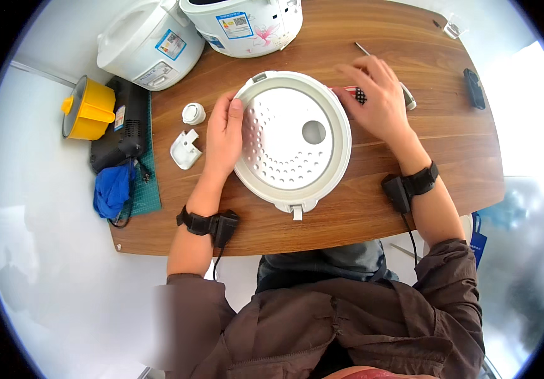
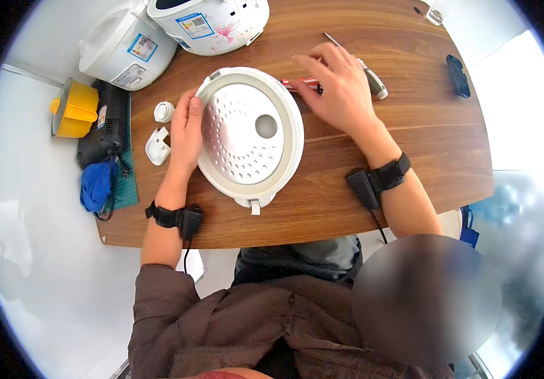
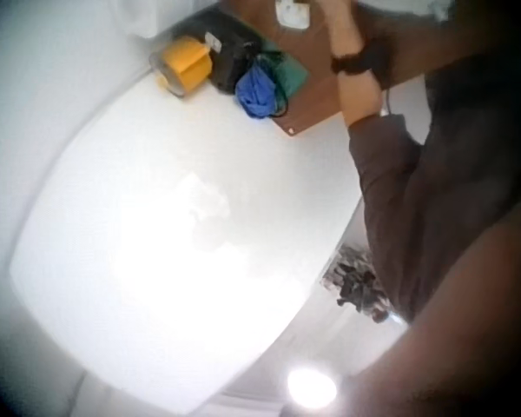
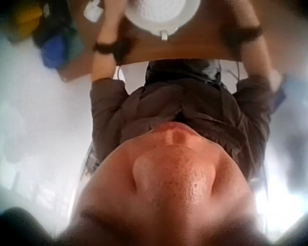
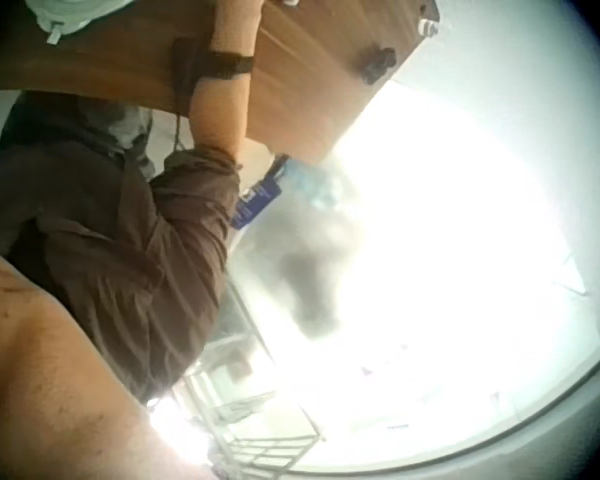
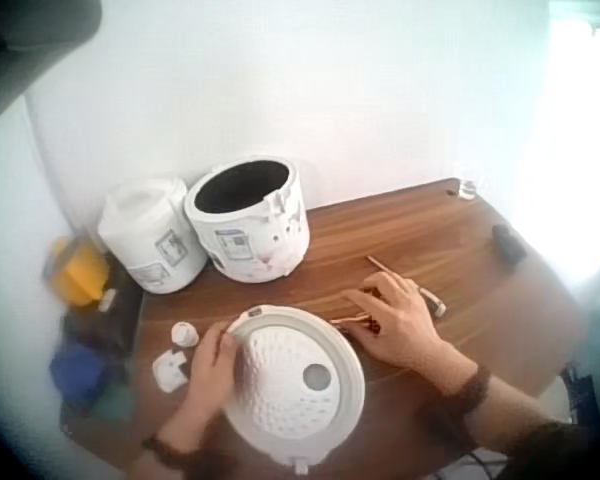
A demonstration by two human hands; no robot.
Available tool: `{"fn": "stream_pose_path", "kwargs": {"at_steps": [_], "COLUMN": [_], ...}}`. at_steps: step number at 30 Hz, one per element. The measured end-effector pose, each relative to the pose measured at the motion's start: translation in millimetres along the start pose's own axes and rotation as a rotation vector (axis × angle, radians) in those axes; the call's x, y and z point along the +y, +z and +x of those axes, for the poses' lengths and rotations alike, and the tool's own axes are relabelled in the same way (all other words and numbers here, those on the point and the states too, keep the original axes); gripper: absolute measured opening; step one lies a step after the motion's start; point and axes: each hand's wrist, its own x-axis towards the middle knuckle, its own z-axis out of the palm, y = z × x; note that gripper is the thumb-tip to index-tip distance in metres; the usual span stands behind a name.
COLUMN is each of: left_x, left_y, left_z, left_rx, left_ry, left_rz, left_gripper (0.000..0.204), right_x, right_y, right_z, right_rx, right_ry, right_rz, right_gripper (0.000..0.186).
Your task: The person disassembles a white rice cooker using a screwdriver. They remove the lid, unscrew the back panel, and detach the power cord. The person then reassembles the cooker by replacing the back panel and lid.
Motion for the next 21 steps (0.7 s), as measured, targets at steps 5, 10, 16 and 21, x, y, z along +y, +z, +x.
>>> {"fn": "stream_pose_path", "kwargs": {"at_steps": [5,10,16,21], "left_x": [-10,-13,-14,-13], "left_y": [0,0,1,0], "left_z": [1,3,3,4], "left_rx": [-0.004,-0.02,-0.009,-0.009], "left_ry": [0.073,0.085,0.105,0.101], "left_rz": [0.027,-0.066,-0.086,-0.073], "left_gripper": [0.043,0.041,0.035,0.035], "right_x": [16,15,15,23], "right_y": [2,6,10,13], "right_z": [-10,-9,-10,-13], "right_rx": [-0.227,-0.244,-0.043,0.06], "right_ry": [0.039,0.184,0.67,0.895], "right_rz": [0.007,0.141,0.494,1.124], "right_gripper": [0.04,0.041,0.04,0.037]}}
